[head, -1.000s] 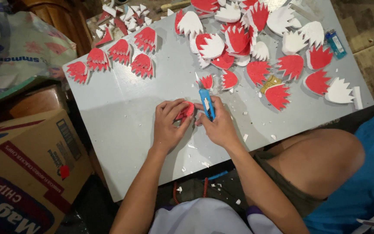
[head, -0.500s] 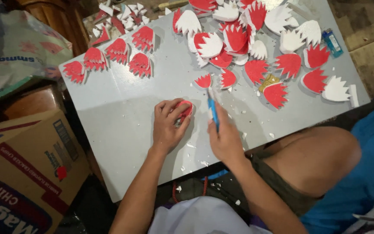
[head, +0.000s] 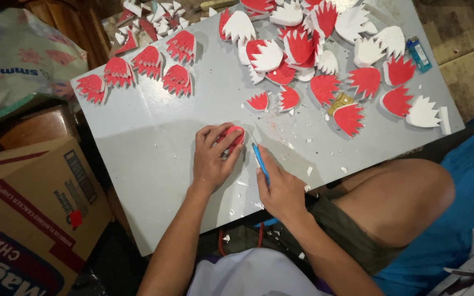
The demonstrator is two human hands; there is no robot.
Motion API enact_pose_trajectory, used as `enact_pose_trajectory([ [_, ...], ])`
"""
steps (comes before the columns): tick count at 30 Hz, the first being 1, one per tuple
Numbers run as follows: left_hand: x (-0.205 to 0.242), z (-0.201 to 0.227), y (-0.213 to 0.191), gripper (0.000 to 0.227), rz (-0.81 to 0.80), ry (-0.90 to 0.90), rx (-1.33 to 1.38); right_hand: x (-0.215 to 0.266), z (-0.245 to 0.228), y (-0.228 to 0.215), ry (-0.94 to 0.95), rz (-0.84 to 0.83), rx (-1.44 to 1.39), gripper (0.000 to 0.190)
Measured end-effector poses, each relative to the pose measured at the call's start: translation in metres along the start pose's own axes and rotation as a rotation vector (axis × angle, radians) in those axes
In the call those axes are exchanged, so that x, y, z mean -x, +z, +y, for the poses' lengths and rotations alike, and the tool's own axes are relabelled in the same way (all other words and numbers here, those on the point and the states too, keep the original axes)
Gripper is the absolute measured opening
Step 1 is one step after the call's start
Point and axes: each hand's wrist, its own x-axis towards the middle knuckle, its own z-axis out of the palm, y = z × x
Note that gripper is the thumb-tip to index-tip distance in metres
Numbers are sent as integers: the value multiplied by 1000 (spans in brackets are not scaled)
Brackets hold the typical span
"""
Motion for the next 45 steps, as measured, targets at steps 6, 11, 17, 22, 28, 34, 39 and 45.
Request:
enact_pose_trajectory([
  [6,1,-5,6,30,52,38,-27,-1,-5,-6,-13,-14,-4,49],
  [11,0,-1,2,30,48,55,-63,-2,-12,-14,-15,-35,-13,49],
  [17,0,-2,4,30,100,103,-88,-3,-13,-15,-17,-65,10,50],
  [22,-1,1,0,30,108,114,-74,-6,-19,-22,13,-118,28,50],
  [28,0,-3,5,32,131,121,-81,-15,-22,-30,162,-365,113,55],
  [34,1,1,2,30,111,106,-68,-21,-20,-33,183,-434,117,56],
  [39,0,-1,3,30,133,122,-72,-26,-18,-31,205,-473,64,56],
  [45,-1,1,3,29,161,144,-88,-25,-21,-35,229,-478,44,56],
])
